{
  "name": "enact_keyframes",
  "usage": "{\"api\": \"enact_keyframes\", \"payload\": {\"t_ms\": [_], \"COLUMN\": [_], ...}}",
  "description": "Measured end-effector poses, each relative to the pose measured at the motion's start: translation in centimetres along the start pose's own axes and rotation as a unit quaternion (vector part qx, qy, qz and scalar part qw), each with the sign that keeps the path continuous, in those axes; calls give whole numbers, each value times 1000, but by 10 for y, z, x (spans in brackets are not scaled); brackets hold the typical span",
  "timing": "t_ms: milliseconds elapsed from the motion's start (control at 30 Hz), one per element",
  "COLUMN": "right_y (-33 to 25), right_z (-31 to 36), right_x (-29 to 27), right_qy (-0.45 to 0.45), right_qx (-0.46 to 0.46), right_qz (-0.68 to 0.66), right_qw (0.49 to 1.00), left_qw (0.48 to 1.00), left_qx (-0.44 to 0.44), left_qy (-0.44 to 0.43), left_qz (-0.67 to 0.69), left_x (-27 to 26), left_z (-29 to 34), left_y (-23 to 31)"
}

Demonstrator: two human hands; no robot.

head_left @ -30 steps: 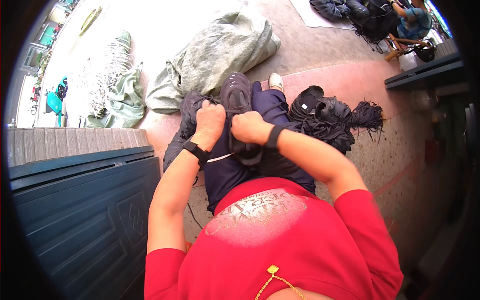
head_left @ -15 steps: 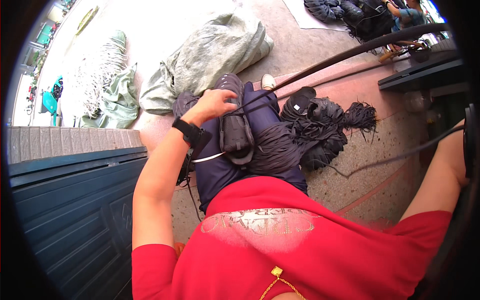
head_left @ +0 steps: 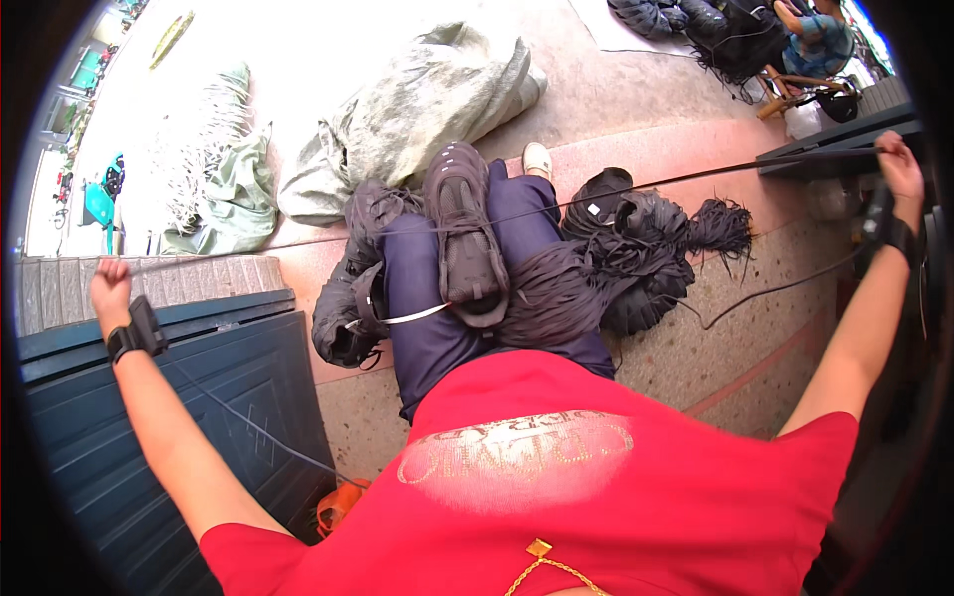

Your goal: The person is manually inserting and threading long black laces into a pair of black athletic shoes while sitting on the ground.

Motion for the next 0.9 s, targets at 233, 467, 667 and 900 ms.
{"api": "enact_keyframes", "payload": {"t_ms": [233,467,667,900], "right_y": [342,554,586,595], "right_z": [112,223,242,243], "right_x": [45,52,64,74], "right_qy": [-94,-466,-322,-359], "right_qx": [65,-24,-140,-149], "right_qz": [622,635,768,788], "right_qw": [775,616,535,477], "left_qw": [954,877,846,856], "left_qx": [-173,-427,-323,-261], "left_qy": [179,-87,-179,-130], "left_qz": [-168,-205,-385,-428], "left_x": [111,286,311,309], "left_z": [-1,93,121,128], "left_y": [-183,-375,-450,-456]}}
Point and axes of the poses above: each hand's wrist, its own z-axis away from the middle knuckle, its own x-axis out of the palm, y = z × x, the point moved 1 cm from there along -z, towards the middle knuckle, and after that the axes turned 8 degrees about -x, right-handed, at the moved point
